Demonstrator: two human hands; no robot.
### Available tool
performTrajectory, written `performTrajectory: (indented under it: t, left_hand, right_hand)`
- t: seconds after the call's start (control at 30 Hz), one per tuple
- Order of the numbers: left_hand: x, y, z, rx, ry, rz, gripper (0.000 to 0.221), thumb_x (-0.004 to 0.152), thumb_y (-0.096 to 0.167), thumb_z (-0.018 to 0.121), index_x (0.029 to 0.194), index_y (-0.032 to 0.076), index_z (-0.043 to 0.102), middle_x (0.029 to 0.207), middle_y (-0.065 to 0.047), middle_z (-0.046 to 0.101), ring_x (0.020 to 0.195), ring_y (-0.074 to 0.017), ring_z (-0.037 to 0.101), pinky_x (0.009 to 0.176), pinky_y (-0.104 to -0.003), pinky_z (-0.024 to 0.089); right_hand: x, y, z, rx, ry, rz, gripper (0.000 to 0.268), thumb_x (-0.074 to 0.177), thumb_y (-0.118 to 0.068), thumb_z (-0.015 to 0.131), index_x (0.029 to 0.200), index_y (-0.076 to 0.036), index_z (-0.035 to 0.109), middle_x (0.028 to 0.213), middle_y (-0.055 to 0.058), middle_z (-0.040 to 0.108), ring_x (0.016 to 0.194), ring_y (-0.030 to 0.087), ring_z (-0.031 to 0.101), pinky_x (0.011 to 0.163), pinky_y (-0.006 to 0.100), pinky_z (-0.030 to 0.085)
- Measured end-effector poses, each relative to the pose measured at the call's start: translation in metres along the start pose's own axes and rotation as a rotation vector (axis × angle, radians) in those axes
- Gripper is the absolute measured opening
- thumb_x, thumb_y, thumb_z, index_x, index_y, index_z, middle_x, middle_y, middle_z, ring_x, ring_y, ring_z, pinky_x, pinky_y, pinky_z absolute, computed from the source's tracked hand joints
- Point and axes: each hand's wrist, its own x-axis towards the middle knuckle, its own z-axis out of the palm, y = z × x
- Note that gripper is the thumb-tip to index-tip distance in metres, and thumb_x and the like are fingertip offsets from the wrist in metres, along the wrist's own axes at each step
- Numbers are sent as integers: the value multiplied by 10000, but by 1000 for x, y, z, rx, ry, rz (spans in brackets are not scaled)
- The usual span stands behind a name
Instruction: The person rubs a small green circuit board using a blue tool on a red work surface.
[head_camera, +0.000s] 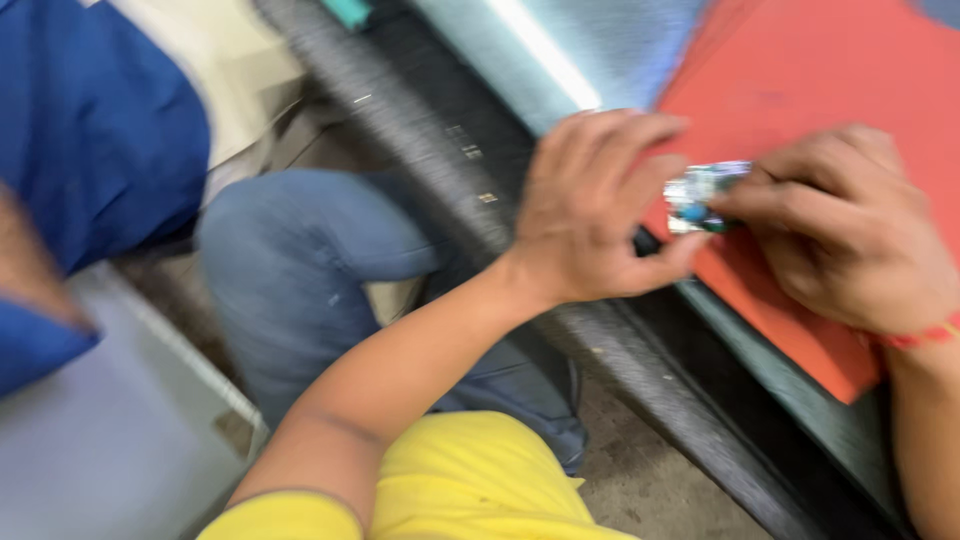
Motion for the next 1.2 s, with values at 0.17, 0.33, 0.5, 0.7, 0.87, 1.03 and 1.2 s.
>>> performTrajectory:
  t: [0.17, 0.33, 0.5, 0.7, 0.87, 1.03, 1.2]
  left_hand:
    - [2, 3, -4, 0, 20, 26, 455, 889, 437, 767, 1164, 91, 660, 1351, -89, 591, 1285, -309, 538, 1145, -480, 377]
    - [5, 5, -5, 11, 8, 26, 473, 873, 442, 749, 1168, 86, 653, 1337, -102, 592, 1273, -325, 531, 1145, -493, 371]
    - [5, 5, -4, 34, 16, 26, 476, 877, 457, 727, 1180, 96, 660, 1336, -92, 594, 1282, -318, 525, 1161, -499, 360]
    - [6, 4, -4, 21, 1, 17, 478, 884, 469, 721, 1181, 100, 657, 1339, -96, 587, 1284, -313, 529, 1153, -494, 361]
    - [4, 3, -2, 12, 2, 28, 469, 894, 464, 726, 1180, 102, 649, 1345, -98, 585, 1286, -311, 525, 1156, -493, 360]
    - [0, 1, -5, 11, -11, 16, 466, 909, 460, 735, 1194, 102, 645, 1361, -89, 585, 1296, -307, 520, 1138, -470, 361]
    - [5, 1, -3, 2, -1, 27, 469, 889, 460, 737, 1185, 108, 645, 1352, -93, 581, 1293, -308, 521, 1159, -486, 360]
  right_hand:
    - [-8, 3, -18, 80, -19, 46, 327, 741, 58, 699, 995, -143, 740, 1018, 33, 671, 969, 253, 627, 882, 401, 452]
    - [-14, 20, -22, 63, -28, 48, 380, 676, 51, 670, 979, -161, 760, 1009, 10, 680, 933, 241, 613, 817, 389, 408]
    - [-22, 23, -15, 104, -23, 2, 274, 792, 12, 746, 984, -182, 769, 1013, -20, 678, 947, 213, 602, 838, 386, 403]
    - [-14, 19, -15, 37, 11, 9, 274, 787, 25, 728, 989, -155, 773, 1033, 12, 677, 945, 241, 593, 838, 397, 411]
    - [-17, 22, -21, 41, -10, 74, 260, 825, 34, 736, 993, -160, 782, 1016, 3, 663, 952, 233, 585, 839, 382, 403]
    - [-18, 27, -17, 127, -5, 49, 261, 830, 26, 718, 1006, -160, 772, 1016, -12, 674, 966, 196, 611, 887, 363, 427]
    - [-20, 34, -26, 181, -95, -35, 214, 741, -43, 726, 910, -167, 766, 972, -19, 681, 928, 209, 618, 854, 391, 398]
